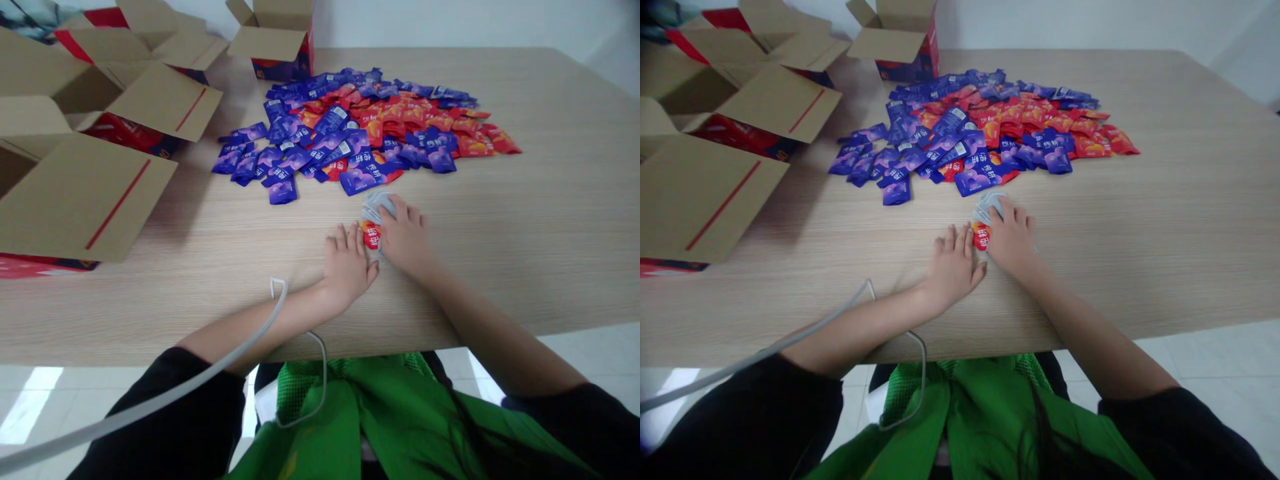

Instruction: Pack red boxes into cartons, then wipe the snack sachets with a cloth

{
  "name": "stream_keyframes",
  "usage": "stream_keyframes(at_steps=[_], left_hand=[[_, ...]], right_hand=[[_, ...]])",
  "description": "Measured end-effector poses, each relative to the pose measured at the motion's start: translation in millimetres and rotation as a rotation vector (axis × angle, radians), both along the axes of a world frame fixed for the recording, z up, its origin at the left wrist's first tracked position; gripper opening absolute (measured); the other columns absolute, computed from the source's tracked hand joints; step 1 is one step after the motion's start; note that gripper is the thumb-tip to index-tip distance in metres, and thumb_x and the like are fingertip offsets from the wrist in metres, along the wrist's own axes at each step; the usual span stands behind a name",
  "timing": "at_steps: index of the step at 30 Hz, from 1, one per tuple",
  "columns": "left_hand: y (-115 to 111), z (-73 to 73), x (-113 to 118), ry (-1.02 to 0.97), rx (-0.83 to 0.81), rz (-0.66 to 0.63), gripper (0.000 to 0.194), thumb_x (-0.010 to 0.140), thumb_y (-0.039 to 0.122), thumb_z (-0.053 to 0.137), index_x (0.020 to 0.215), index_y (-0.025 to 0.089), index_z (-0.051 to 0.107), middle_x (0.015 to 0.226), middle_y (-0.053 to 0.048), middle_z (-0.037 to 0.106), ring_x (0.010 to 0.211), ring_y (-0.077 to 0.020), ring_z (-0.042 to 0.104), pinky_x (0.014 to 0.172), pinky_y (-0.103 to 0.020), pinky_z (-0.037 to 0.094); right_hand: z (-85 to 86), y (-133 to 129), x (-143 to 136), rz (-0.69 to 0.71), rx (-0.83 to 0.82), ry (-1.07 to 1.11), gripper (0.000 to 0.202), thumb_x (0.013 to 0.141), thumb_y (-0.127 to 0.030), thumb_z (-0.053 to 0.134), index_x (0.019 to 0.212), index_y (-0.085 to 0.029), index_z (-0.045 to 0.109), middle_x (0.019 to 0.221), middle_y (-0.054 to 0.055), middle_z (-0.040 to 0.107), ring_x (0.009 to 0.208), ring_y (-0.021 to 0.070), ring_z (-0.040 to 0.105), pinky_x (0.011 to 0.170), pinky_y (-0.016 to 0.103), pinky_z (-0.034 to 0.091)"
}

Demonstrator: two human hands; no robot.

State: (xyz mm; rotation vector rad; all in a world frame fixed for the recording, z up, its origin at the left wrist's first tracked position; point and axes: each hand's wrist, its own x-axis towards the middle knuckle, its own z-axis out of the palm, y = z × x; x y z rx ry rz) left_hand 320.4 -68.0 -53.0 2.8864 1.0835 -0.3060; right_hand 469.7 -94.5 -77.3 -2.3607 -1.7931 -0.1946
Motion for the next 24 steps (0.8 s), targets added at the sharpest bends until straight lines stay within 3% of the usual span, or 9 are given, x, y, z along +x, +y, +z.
stream_keyframes(at_steps=[6, 10, 13, 20, 24], left_hand=[[-0.3, -0.2, 0.0, -0.003, -0.009, 0.003, 0.078, 0.102, 0.05, 0.034, 0.161, 0.0, 0.021, 0.169, -0.019, 0.017, 0.152, -0.0458, 0.021, 0.114, -0.06, 0.033], [-0.3, 0.4, -0.1, -0.007, -0.005, 0.001, 0.077, 0.103, 0.049, 0.034, 0.16, -0.001, 0.021, 0.169, -0.019, 0.018, 0.152, -0.0462, 0.022, 0.114, -0.059, 0.033], [0.0, 0.5, -0.7, -0.009, -0.003, 0.002, 0.077, 0.103, 0.049, 0.034, 0.16, -0.001, 0.02, 0.169, -0.019, 0.018, 0.152, -0.0462, 0.022, 0.114, -0.059, 0.033], [1.5, -2.9, -2.0, -0.034, 0.01, -0.006, 0.078, 0.102, 0.05, 0.034, 0.16, -0.001, 0.022, 0.169, -0.019, 0.018, 0.152, -0.0462, 0.021, 0.113, -0.059, 0.033], [1.3, -2.3, -1.6, -0.03, 0.003, -0.01, 0.078, 0.102, 0.05, 0.036, 0.159, -0.001, 0.025, 0.168, -0.02, 0.02, 0.152, -0.0463, 0.021, 0.113, -0.059, 0.033]], right_hand=[[-11.5, -24.7, 38.8, -0.093, -0.005, 0.076, 0.056, 0.09, -0.017, 0.04, 0.143, -0.01, 0.056, 0.155, 0.022, 0.039, 0.122, 0.038, 0.047, 0.097, 0.054, 0.043], [-18.9, -33.3, 62.9, -0.041, 0.007, 0.08, 0.057, 0.087, -0.013, 0.04, 0.141, -0.008, 0.057, 0.148, 0.024, 0.043, 0.131, 0.037, 0.043, 0.104, 0.053, 0.04], [-14.3, -28.4, 68.1, -0.027, -0.001, 0.092, 0.058, 0.084, -0.011, 0.041, 0.14, -0.01, 0.057, 0.143, 0.023, 0.047, 0.133, 0.0344, 0.044, 0.105, 0.052, 0.04], [26.1, 2.8, 33.4, 0.104, 0.138, 0.156, 0.058, 0.085, -0.008, 0.04, 0.14, -0.009, 0.056, 0.15, 0.022, 0.041, 0.134, 0.0329, 0.042, 0.11, 0.049, 0.038], [22.0, 15.0, 3.2, 0.175, 0.065, 0.157, 0.056, 0.089, -0.01, 0.038, 0.142, -0.011, 0.056, 0.153, 0.019, 0.04, 0.131, 0.0316, 0.043, 0.107, 0.047, 0.039]])
